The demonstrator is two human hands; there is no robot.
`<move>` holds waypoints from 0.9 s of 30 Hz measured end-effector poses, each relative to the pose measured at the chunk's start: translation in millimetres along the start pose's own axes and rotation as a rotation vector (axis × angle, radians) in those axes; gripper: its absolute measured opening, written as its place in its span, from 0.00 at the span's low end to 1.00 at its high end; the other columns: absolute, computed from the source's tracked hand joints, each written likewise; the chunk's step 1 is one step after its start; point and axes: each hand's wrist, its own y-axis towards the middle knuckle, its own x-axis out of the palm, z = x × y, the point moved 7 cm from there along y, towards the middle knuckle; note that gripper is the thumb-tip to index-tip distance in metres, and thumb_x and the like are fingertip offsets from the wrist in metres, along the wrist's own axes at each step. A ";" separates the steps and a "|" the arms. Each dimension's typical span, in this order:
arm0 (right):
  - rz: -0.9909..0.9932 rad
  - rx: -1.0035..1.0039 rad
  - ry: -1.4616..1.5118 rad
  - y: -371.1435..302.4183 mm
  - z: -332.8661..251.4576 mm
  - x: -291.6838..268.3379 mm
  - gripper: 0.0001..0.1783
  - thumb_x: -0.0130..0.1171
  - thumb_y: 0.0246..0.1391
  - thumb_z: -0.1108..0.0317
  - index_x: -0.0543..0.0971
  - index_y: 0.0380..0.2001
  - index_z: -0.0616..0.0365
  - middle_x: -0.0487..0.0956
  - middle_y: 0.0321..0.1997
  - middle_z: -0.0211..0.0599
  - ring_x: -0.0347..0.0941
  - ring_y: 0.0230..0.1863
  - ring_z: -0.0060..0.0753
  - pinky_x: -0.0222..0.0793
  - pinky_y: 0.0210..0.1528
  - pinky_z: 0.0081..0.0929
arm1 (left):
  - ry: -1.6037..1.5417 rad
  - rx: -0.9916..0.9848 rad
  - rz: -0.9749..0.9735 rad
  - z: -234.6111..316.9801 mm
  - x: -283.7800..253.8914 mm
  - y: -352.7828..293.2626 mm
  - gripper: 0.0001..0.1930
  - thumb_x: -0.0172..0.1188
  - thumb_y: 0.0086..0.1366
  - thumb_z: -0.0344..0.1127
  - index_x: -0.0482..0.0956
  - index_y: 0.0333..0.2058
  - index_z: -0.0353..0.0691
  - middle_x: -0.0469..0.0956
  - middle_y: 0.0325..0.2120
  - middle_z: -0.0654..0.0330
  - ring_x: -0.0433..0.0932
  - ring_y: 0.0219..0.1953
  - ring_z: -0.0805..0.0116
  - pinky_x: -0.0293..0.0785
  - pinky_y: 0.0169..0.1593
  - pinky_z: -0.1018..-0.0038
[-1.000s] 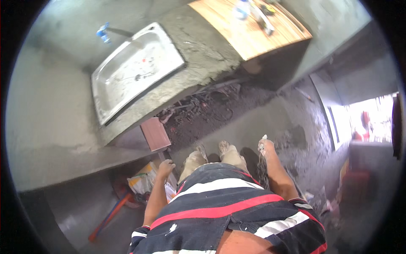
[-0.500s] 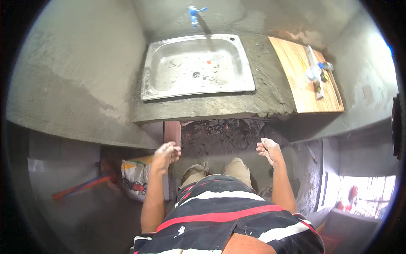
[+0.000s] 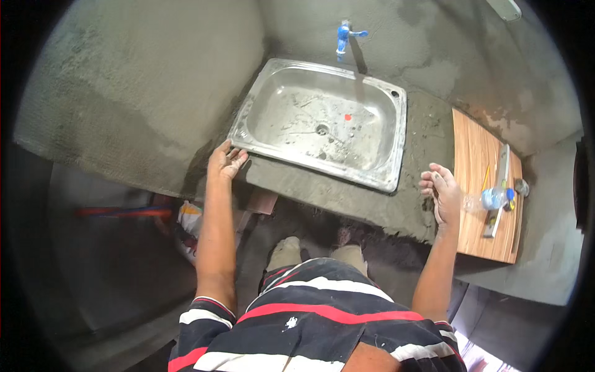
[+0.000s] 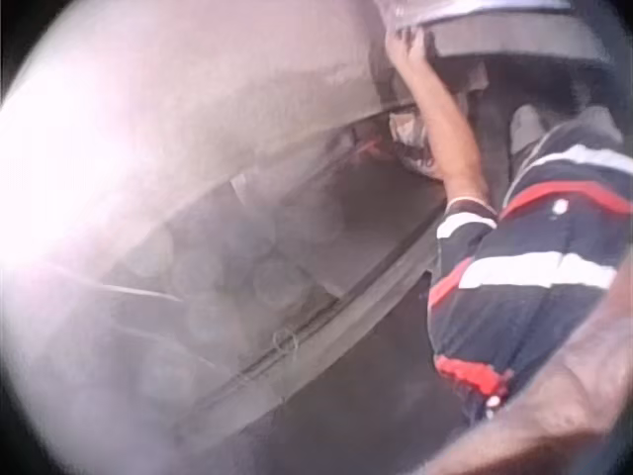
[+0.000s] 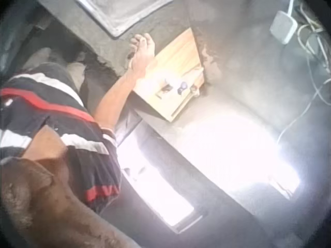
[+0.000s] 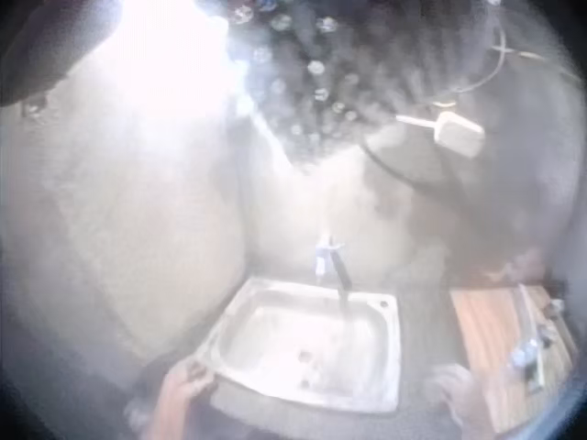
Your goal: The person organizes a bundle of electrical wires, removes a metal sink from a concrete countertop cutout, and then applies wet cement to the interior edges of the cutout using a trowel and a sponge.
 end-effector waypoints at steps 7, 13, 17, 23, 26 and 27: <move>-0.154 -0.133 -0.534 156.5 -14.4 41.9 0.20 0.57 0.62 0.66 0.76 0.52 0.69 0.83 0.43 0.43 0.80 0.41 0.28 0.74 0.44 0.26 | 0.029 -0.010 0.031 0.2 4.6 33.1 0.19 0.56 0.69 0.35 0.72 0.55 0.31 0.72 0.55 0.45 0.75 0.56 0.50 0.74 0.60 0.50; -0.004 -0.305 -0.939 243.4 13.1 45.9 0.22 0.62 0.53 0.62 0.81 0.48 0.67 0.83 0.48 0.54 0.81 0.50 0.44 0.73 0.54 0.34 | 0.219 0.155 0.050 11.5 -22.9 60.8 0.16 0.61 0.60 0.24 0.77 0.48 0.33 0.82 0.38 0.56 0.82 0.38 0.65 0.82 0.45 0.62; 0.127 -0.211 -1.174 261.4 35.4 38.9 0.25 0.66 0.49 0.60 0.81 0.48 0.67 0.83 0.48 0.56 0.81 0.50 0.49 0.73 0.55 0.38 | 0.494 0.241 0.159 21.2 11.0 22.7 0.16 0.66 0.56 0.25 0.78 0.44 0.33 0.81 0.30 0.59 0.80 0.27 0.71 0.78 0.29 0.72; 0.164 -0.082 -1.068 281.8 66.9 39.8 0.18 0.72 0.44 0.65 0.84 0.36 0.67 0.85 0.33 0.45 0.80 0.34 0.33 0.73 0.38 0.34 | 0.476 0.343 0.216 23.9 0.4 40.7 0.09 0.67 0.59 0.32 0.79 0.34 0.32 0.79 0.25 0.59 0.77 0.21 0.72 0.68 0.16 0.75; 0.199 -0.015 -0.852 295.1 95.2 29.7 0.19 0.70 0.46 0.69 0.83 0.40 0.71 0.84 0.35 0.46 0.80 0.34 0.33 0.73 0.37 0.33 | 0.628 0.323 0.260 32.1 -6.3 46.1 0.12 0.68 0.59 0.35 0.81 0.35 0.32 0.79 0.26 0.61 0.76 0.24 0.74 0.71 0.22 0.75; 0.214 -0.018 -0.800 292.1 97.9 30.4 0.18 0.71 0.45 0.68 0.83 0.39 0.70 0.84 0.35 0.47 0.80 0.34 0.33 0.73 0.37 0.33 | 0.649 0.338 0.242 34.3 1.9 46.4 0.12 0.68 0.59 0.36 0.82 0.36 0.33 0.79 0.27 0.62 0.75 0.25 0.75 0.71 0.23 0.74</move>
